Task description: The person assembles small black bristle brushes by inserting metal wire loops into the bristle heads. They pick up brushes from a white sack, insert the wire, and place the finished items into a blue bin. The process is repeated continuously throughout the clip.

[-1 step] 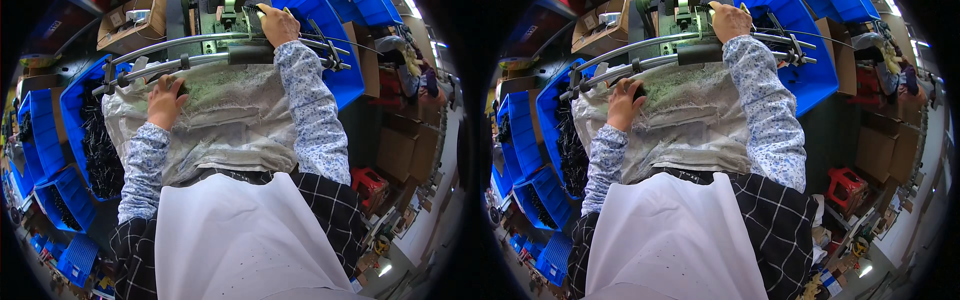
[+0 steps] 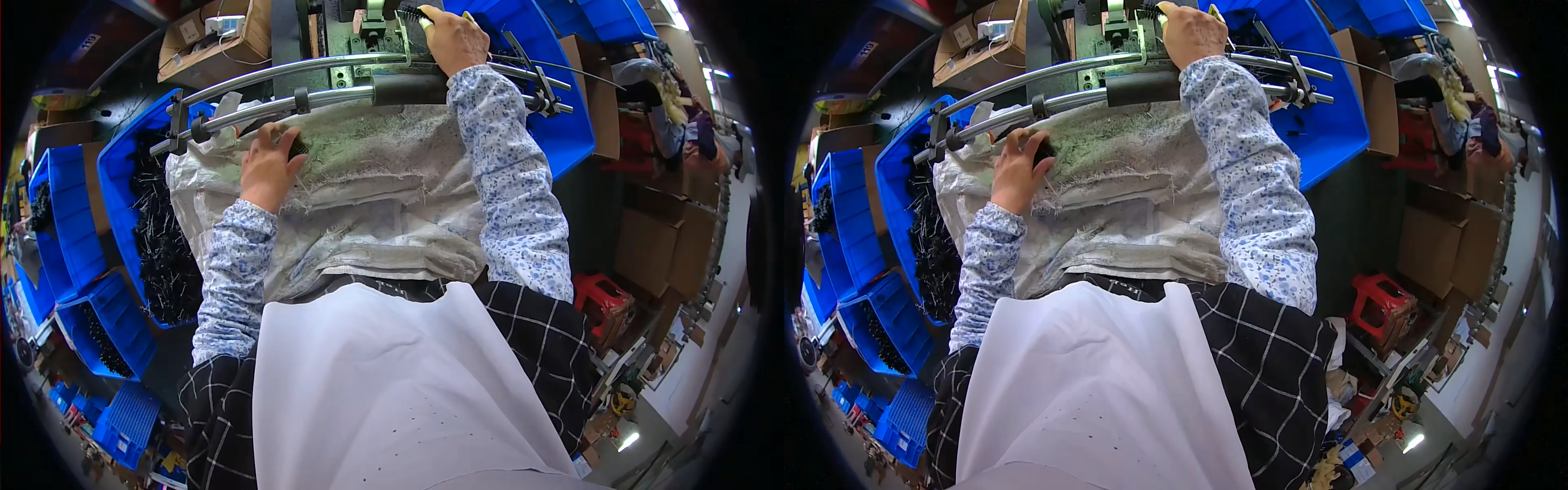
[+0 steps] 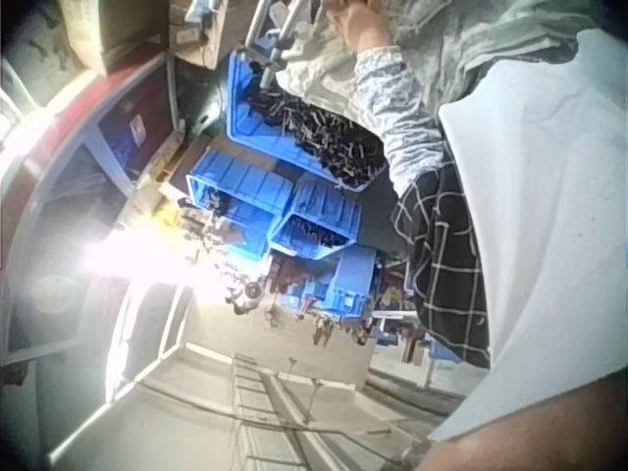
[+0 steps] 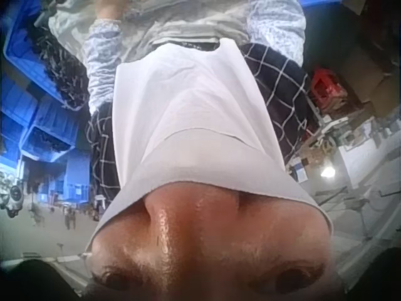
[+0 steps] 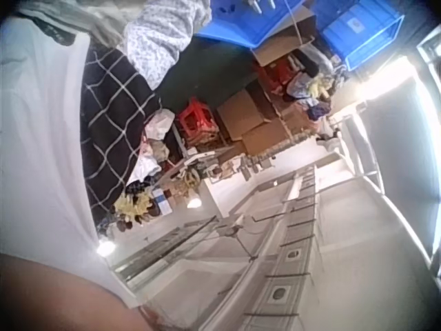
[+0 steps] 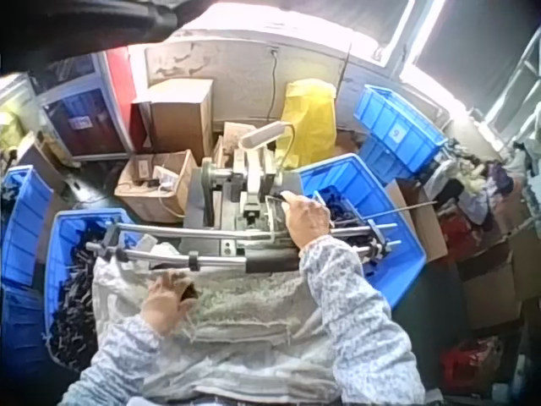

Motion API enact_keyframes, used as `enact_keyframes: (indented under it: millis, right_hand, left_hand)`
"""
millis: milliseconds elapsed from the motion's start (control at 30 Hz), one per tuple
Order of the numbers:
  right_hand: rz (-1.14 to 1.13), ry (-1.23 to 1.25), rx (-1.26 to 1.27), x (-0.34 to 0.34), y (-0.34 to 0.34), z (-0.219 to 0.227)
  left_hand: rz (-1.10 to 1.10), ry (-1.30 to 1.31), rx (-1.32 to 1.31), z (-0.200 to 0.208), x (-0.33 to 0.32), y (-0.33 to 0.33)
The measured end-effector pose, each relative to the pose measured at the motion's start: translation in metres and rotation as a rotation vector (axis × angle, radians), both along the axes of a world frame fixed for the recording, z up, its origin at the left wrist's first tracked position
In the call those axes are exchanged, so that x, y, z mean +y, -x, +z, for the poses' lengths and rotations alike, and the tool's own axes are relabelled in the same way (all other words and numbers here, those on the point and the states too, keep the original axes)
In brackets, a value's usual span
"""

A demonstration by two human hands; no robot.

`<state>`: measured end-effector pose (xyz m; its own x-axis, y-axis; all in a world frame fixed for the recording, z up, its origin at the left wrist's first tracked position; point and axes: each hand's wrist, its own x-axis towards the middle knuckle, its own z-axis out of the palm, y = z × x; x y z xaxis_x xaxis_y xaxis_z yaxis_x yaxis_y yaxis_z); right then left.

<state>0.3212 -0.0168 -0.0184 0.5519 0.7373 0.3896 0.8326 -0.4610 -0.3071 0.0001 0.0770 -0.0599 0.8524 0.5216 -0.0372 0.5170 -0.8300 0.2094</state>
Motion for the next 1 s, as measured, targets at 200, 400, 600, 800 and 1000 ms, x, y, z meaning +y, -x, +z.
enact_keyframes:
  millis: [200,400,600,800,1000]
  right_hand:
    - [0.064,-0.012,0.017,0.007,-0.002,-0.001]
    - [0.073,-0.038,0.004,0.007,-0.002,-0.004]
    - [0.066,-0.009,-0.072,0.013,-0.008,-0.009]
    - [-0.015,0.043,-0.13,0.012,-0.007,-0.016]
    - [-0.125,0.002,-0.096,-0.004,-0.013,-0.038]
  left_hand:
    - [0.036,0.153,-0.083,-0.011,-0.004,0.009]
    - [0.028,0.269,-0.056,-0.002,-0.001,0.005]
    - [-0.004,0.455,-0.081,0.005,0.006,0.006]
    - [0.002,0.473,-0.151,0.002,0.008,0.01]
    - [-0.089,0.57,-0.204,0.024,0.006,0.009]
